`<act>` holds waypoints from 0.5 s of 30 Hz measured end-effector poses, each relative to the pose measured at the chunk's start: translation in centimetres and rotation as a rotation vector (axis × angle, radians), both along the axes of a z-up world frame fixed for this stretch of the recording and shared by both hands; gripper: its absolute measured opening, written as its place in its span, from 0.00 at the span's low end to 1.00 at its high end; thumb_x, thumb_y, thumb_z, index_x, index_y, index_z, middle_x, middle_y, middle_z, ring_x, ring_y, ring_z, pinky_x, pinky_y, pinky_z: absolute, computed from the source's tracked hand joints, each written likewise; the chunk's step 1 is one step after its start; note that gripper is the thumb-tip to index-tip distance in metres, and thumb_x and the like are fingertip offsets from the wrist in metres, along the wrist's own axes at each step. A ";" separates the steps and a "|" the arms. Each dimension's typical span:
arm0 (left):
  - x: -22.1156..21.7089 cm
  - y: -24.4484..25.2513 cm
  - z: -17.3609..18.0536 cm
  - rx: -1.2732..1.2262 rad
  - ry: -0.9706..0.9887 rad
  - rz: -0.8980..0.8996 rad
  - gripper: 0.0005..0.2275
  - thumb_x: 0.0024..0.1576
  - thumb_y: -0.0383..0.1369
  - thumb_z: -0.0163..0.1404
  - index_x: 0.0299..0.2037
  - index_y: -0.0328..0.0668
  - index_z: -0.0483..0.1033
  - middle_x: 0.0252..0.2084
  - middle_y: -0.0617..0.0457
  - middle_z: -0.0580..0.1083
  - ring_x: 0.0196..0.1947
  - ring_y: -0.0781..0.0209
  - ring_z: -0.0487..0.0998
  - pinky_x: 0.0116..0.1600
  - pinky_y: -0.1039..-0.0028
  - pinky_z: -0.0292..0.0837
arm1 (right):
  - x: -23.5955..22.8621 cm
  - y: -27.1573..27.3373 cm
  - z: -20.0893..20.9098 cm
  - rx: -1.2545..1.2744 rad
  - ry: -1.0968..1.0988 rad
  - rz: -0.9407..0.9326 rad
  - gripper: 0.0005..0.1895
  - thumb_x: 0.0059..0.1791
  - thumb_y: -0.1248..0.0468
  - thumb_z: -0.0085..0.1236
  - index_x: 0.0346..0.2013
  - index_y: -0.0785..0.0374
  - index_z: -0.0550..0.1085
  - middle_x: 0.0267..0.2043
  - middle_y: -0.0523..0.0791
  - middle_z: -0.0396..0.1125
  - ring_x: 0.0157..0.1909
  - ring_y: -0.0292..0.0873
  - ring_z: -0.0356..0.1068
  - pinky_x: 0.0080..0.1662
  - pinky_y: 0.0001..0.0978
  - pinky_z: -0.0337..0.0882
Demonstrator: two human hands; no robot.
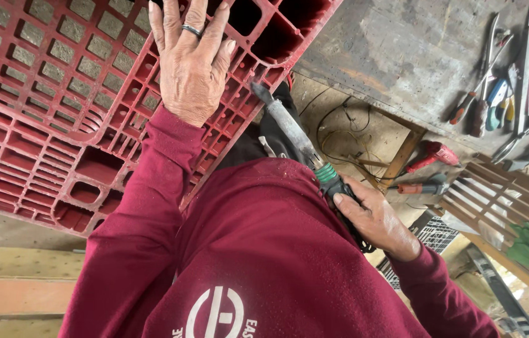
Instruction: The person uses a heated tool to melt and fuse the broken joints of a red plastic crate, moving the tip along various cracks and then lifting and turning the crate to inspect the work.
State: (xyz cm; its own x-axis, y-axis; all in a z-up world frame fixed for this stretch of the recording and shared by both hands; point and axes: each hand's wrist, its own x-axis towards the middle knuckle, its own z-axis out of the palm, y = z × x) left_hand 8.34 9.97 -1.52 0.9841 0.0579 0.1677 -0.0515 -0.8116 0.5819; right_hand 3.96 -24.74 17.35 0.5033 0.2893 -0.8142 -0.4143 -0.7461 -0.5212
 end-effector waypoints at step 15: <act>0.3 -0.4 -0.1 0.049 0.027 0.014 0.19 0.74 0.37 0.53 0.73 0.46 0.70 0.81 0.51 0.53 0.80 0.35 0.43 0.81 0.39 0.37 | -0.3 2.9 5.4 -0.157 -0.560 0.460 0.37 0.43 0.63 0.65 0.66 0.66 0.65 0.41 0.52 0.64 0.32 0.48 0.70 0.34 0.39 0.73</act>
